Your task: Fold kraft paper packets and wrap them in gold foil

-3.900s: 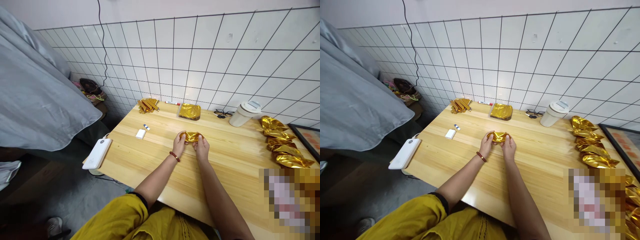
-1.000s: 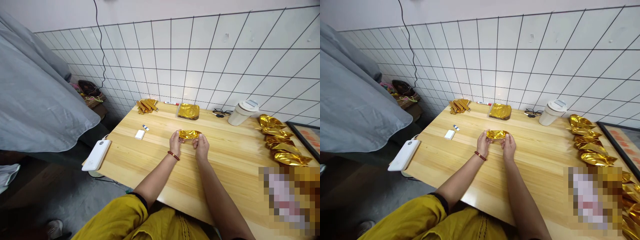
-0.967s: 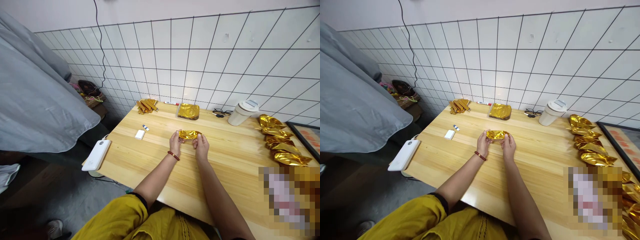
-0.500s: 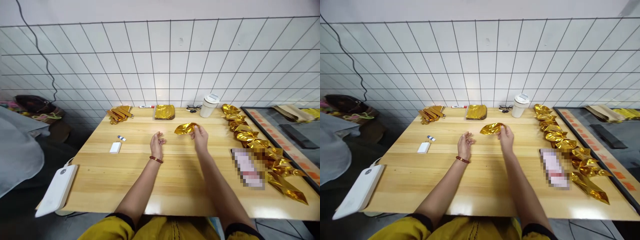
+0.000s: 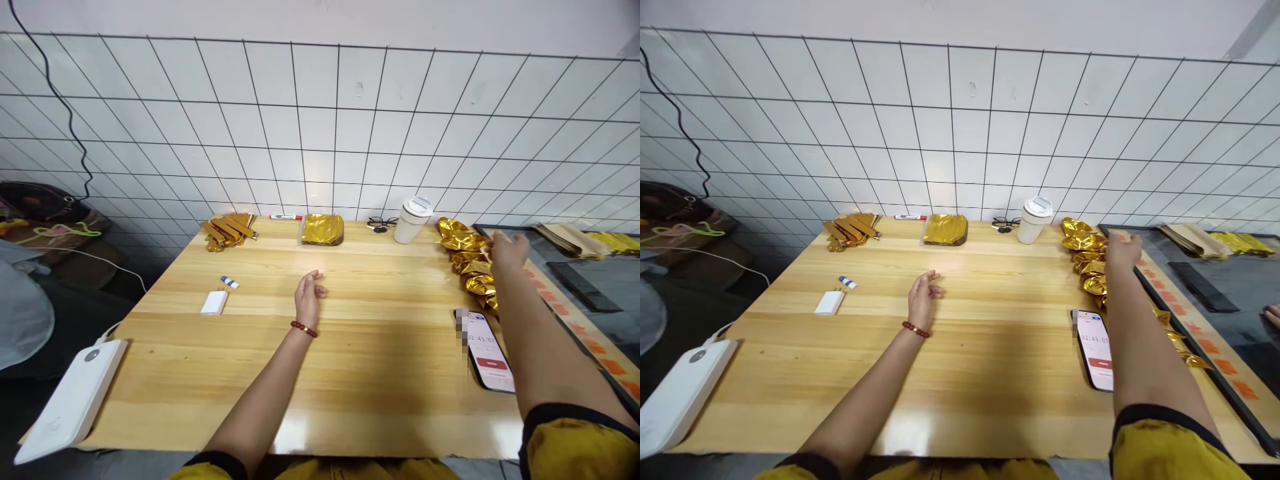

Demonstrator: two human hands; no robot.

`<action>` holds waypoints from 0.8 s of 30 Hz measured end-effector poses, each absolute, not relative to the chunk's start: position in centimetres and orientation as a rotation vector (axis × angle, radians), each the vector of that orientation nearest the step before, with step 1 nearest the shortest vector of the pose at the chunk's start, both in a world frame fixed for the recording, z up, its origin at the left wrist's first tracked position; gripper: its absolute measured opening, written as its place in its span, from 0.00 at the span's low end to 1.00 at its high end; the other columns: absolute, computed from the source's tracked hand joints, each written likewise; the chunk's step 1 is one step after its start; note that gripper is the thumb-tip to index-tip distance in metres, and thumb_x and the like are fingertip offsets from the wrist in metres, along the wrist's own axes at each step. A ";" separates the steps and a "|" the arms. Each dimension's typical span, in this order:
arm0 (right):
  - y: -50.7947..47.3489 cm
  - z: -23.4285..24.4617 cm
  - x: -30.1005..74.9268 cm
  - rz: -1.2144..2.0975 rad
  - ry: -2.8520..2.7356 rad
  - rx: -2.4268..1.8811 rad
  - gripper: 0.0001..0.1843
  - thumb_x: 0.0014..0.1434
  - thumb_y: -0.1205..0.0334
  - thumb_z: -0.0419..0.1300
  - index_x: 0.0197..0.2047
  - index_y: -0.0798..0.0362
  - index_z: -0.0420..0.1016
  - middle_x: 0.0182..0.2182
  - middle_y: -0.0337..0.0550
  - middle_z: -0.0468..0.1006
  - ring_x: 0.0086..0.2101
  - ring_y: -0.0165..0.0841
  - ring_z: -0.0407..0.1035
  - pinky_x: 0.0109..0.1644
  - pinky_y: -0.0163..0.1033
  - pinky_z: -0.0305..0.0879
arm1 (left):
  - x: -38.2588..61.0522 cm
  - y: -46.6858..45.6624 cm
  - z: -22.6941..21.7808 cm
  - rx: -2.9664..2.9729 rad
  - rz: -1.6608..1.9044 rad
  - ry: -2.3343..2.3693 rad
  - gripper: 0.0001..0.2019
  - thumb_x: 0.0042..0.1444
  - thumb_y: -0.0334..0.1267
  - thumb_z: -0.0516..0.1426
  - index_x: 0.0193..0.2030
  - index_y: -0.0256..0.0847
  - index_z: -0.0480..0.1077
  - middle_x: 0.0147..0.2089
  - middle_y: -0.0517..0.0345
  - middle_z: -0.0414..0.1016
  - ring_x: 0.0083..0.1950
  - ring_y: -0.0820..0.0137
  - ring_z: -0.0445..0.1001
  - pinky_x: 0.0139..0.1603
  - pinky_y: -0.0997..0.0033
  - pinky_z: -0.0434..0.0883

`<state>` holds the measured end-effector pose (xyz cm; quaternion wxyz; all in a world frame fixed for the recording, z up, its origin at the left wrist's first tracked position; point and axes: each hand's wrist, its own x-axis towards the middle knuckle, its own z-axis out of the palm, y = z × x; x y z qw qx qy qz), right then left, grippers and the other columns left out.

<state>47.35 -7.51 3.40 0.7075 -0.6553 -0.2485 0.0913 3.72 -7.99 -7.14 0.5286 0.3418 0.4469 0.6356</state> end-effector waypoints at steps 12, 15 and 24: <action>-9.7 -4.6 14.9 1.131 -0.632 -1.021 0.21 0.49 0.51 0.63 0.44 0.53 0.71 0.22 0.31 0.69 0.17 0.22 0.54 0.22 0.31 0.49 | 3.8 -7.9 -7.0 0.826 1.499 1.069 0.27 0.51 0.61 0.59 0.45 0.37 0.73 0.44 0.49 0.77 0.25 0.78 0.71 0.23 0.78 0.68; -10.6 -6.9 11.9 1.140 -0.634 -0.997 0.21 0.50 0.49 0.64 0.43 0.53 0.72 0.21 0.31 0.69 0.17 0.23 0.54 0.22 0.32 0.51 | 3.7 -8.0 -7.1 0.831 1.490 1.062 0.27 0.52 0.60 0.59 0.46 0.37 0.72 0.44 0.49 0.76 0.25 0.78 0.71 0.24 0.77 0.69; -11.7 -8.1 11.2 0.978 -1.216 -0.988 0.16 0.62 0.51 0.58 0.48 0.48 0.77 0.39 0.43 0.79 0.42 0.36 0.73 0.50 0.42 0.67 | 3.9 -7.5 -8.2 0.909 1.561 1.114 0.20 0.56 0.54 0.58 0.41 0.37 0.76 0.40 0.49 0.78 0.45 0.68 0.75 0.50 0.68 0.70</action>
